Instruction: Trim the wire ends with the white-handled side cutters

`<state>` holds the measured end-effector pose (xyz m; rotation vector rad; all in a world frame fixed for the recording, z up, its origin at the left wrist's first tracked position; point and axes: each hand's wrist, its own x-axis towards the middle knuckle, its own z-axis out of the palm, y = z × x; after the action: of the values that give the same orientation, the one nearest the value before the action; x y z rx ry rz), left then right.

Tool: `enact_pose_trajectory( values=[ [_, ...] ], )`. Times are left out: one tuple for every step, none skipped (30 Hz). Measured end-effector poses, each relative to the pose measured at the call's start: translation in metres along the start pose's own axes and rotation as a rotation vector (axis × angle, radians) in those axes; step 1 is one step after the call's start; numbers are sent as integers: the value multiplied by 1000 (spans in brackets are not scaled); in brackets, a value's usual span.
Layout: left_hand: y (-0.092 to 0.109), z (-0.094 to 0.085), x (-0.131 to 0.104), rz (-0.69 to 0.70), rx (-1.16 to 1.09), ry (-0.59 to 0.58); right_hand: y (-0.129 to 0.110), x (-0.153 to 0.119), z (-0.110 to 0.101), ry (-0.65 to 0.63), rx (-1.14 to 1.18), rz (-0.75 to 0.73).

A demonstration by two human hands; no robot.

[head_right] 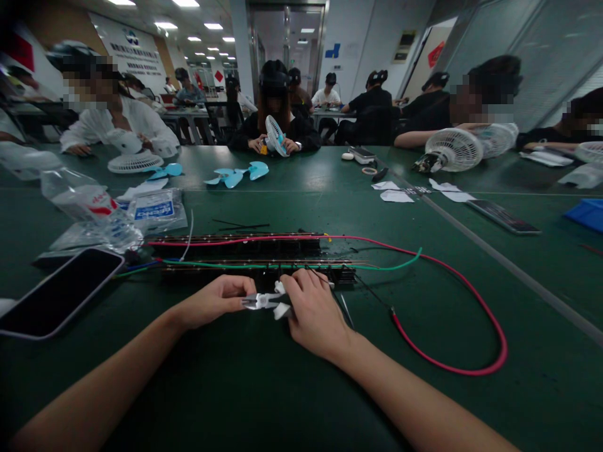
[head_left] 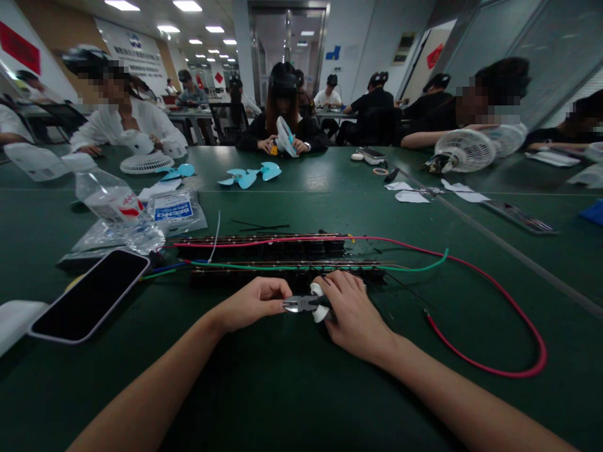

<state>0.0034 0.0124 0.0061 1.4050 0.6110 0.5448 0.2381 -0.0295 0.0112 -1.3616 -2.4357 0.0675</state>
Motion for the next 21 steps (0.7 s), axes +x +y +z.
enact_pose_trajectory(
  values=[
    [0,0,0,-2,1,4,0,0,0,3,-1,2],
    [1,0,0,-4,3,8,0,0,1,8,0,4],
    [1,0,0,-7,6,10,0,0,1,11,3,4],
    [1,0,0,-9,9,10,0,0,1,13,6,4],
    [2,0,0,-11,11,7,0,0,1,13,10,6],
    [2,0,0,-11,15,5,0,0,1,12,12,8],
    [2,0,0,-10,19,3,-1,0,1,8,13,11],
    [2,0,0,-6,23,0,-1,0,1,5,12,14],
    [2,0,0,-2,25,-4,-1,0,0,1,12,17],
    [2,0,1,2,26,-7,-1,0,0,-1,10,21],
    [2,0,1,5,27,-9,-1,0,0,-2,8,23],
    [2,0,1,8,28,-9,-1,0,1,-1,6,22],
    [2,0,1,8,29,-9,-1,0,1,2,3,19],
    [1,0,1,5,31,-6,-1,0,1,6,-2,15],
    [1,0,1,3,34,-3,0,0,2,10,-10,12],
    [1,0,1,1,37,0,0,0,2,13,-19,10],
    [0,0,1,-1,39,2,0,0,2,15,-28,11],
    [0,0,1,-2,40,4,0,0,2,14,-36,12],
    [0,0,1,-3,41,5,0,0,2,14,-41,13],
    [0,0,1,-5,40,5,0,0,2,13,-42,14],
    [0,0,1,-6,36,2,1,0,2,13,-39,13]
  ],
)
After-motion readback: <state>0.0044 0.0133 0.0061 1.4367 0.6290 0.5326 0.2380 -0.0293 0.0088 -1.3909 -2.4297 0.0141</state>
